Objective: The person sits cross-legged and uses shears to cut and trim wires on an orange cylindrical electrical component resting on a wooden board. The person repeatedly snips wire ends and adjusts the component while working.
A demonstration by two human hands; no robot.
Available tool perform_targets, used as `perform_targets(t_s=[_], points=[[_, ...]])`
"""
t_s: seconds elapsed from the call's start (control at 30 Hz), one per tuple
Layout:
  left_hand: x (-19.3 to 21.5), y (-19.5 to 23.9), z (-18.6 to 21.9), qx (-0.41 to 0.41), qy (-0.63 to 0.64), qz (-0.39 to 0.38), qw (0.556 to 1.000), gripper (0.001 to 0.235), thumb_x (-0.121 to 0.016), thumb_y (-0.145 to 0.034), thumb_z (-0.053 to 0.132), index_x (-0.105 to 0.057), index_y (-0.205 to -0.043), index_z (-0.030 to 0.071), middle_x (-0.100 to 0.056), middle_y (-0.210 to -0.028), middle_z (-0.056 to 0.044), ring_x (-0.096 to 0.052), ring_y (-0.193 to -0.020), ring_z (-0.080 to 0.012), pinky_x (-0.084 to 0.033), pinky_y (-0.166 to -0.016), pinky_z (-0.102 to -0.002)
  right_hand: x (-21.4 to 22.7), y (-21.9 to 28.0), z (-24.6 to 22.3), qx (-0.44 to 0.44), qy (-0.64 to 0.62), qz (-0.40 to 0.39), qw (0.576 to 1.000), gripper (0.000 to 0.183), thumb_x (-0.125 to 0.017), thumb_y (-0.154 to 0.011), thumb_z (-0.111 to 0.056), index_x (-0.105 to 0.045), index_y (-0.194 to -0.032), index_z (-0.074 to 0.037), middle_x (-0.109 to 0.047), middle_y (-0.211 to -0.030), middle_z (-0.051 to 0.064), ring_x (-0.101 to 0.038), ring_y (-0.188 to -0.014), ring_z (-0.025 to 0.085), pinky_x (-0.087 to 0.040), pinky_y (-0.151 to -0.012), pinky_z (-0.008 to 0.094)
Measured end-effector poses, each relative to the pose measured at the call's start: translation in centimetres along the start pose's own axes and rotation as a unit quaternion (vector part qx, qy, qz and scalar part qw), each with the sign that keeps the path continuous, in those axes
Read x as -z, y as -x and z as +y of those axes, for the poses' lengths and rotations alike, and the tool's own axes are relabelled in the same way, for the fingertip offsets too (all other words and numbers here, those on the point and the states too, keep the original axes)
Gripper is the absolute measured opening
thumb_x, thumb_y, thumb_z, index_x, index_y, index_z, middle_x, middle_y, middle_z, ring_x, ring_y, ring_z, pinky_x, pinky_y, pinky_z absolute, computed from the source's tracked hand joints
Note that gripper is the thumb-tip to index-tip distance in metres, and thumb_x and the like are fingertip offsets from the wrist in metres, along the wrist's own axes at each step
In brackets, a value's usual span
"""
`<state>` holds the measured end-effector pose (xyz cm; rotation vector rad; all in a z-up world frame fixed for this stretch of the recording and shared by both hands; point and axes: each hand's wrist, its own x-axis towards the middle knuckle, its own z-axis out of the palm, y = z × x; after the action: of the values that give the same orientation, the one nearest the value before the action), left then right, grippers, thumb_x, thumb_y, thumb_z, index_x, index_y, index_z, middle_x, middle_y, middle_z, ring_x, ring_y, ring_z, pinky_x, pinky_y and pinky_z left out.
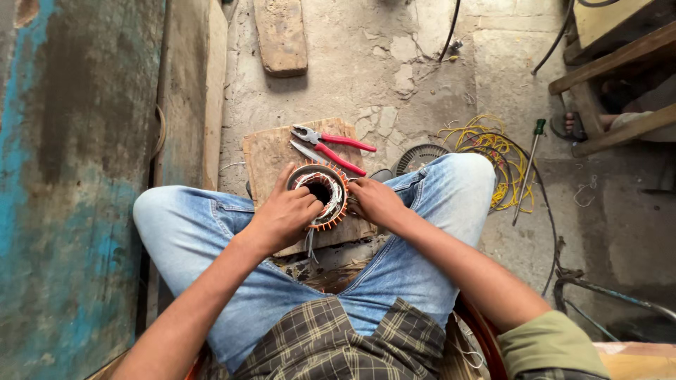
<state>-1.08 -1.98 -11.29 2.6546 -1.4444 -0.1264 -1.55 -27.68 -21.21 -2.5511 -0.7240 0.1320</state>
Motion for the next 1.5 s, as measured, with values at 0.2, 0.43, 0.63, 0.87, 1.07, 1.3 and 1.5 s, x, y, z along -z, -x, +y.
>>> perform_targets(t_s=[0.2,0.43,0.63,0.87,1.07,1.3,1.5], points=[[1.4,0.1,-0.4,0.003,0.082,0.027,0.996,0.024,-0.075,-0.069,0.015,-0.071,-0.093,0.016,-0.066,-0.077,0.0,-0.065,-0.087,-0.0199,-0.015,-0.119,-0.067,4.5,2.3,-4.6,0.031,0.054,-0.112,0.992,0.029,-0.073,-0.092,-0.034,-0.067,-0.101,-0.007,-0.069,-0.097,0.011,-0.068,-0.093,0.035,-0.055,-0.079,0.048],[0.0,1.3,-3.1,0.182,0.393,-0.013,0.901,0.045,-0.087,-0.068,0.034,-0.081,-0.106,0.01,-0.074,-0.111,-0.01,-0.068,-0.101,-0.025,-0.054,-0.089,-0.042,7.9,3.7,-6.1,-0.026,-0.257,-0.087,0.962,0.044,-0.074,-0.09,-0.033,-0.069,-0.122,-0.003,-0.075,-0.102,0.014,-0.077,-0.088,0.028,-0.06,-0.077,0.037],[-4.1,1.3,-4.8,0.246,0.551,-0.062,0.795,0.043,-0.081,-0.079,0.038,-0.08,-0.106,0.005,-0.081,-0.093,-0.008,-0.072,-0.084,-0.0148,-0.058,-0.075,-0.035,6.4,3.1,-6.6,0.018,-0.223,-0.059,0.973,0.044,-0.076,-0.091,-0.029,-0.068,-0.123,-0.001,-0.074,-0.105,0.017,-0.073,-0.091,0.031,-0.057,-0.079,0.04],[-1.7,-0.8,-5.0,0.124,0.239,0.089,0.959,0.048,-0.081,-0.079,0.044,-0.08,-0.113,0.01,-0.075,-0.09,-0.008,-0.072,-0.08,-0.024,-0.056,-0.075,-0.041,5.1,3.1,-6.5,-0.102,-0.222,-0.063,0.968,0.041,-0.076,-0.089,-0.032,-0.068,-0.116,-0.002,-0.074,-0.101,0.014,-0.076,-0.084,0.023,-0.06,-0.074,0.036],[-1.6,-1.0,-2.9,0.186,0.32,0.212,0.905,0.014,-0.079,-0.085,0.029,-0.081,-0.091,0.016,-0.075,-0.088,-0.002,-0.07,-0.079,-0.0158,-0.057,-0.069,-0.033,4.8,3.1,-5.8,-0.114,-0.24,-0.059,0.962,0.038,-0.075,-0.09,-0.03,-0.069,-0.115,-0.002,-0.075,-0.097,0.012,-0.076,-0.08,0.021,-0.06,-0.071,0.035],[-2.2,-0.7,-2.5,0.241,0.459,0.249,0.818,0.015,-0.081,-0.089,0.022,-0.081,-0.097,0.008,-0.074,-0.088,-0.005,-0.069,-0.076,-0.0163,-0.054,-0.066,-0.032,5.1,2.2,-6.5,-0.101,-0.178,-0.038,0.978,0.033,-0.078,-0.09,-0.03,-0.072,-0.111,-0.005,-0.075,-0.091,0.011,-0.073,-0.077,0.019,-0.057,-0.067,0.034],[-2.6,-0.1,-2.1,0.206,0.407,0.295,0.839,0.023,-0.082,-0.086,0.021,-0.078,-0.103,0.006,-0.073,-0.094,-0.008,-0.071,-0.081,-0.0202,-0.055,-0.069,-0.034,6.2,-0.6,-7.5,-0.068,-0.251,0.093,0.961,0.038,-0.076,-0.09,-0.019,-0.067,-0.123,-0.002,-0.071,-0.097,0.011,-0.067,-0.076,0.015,-0.054,-0.065,0.028]])
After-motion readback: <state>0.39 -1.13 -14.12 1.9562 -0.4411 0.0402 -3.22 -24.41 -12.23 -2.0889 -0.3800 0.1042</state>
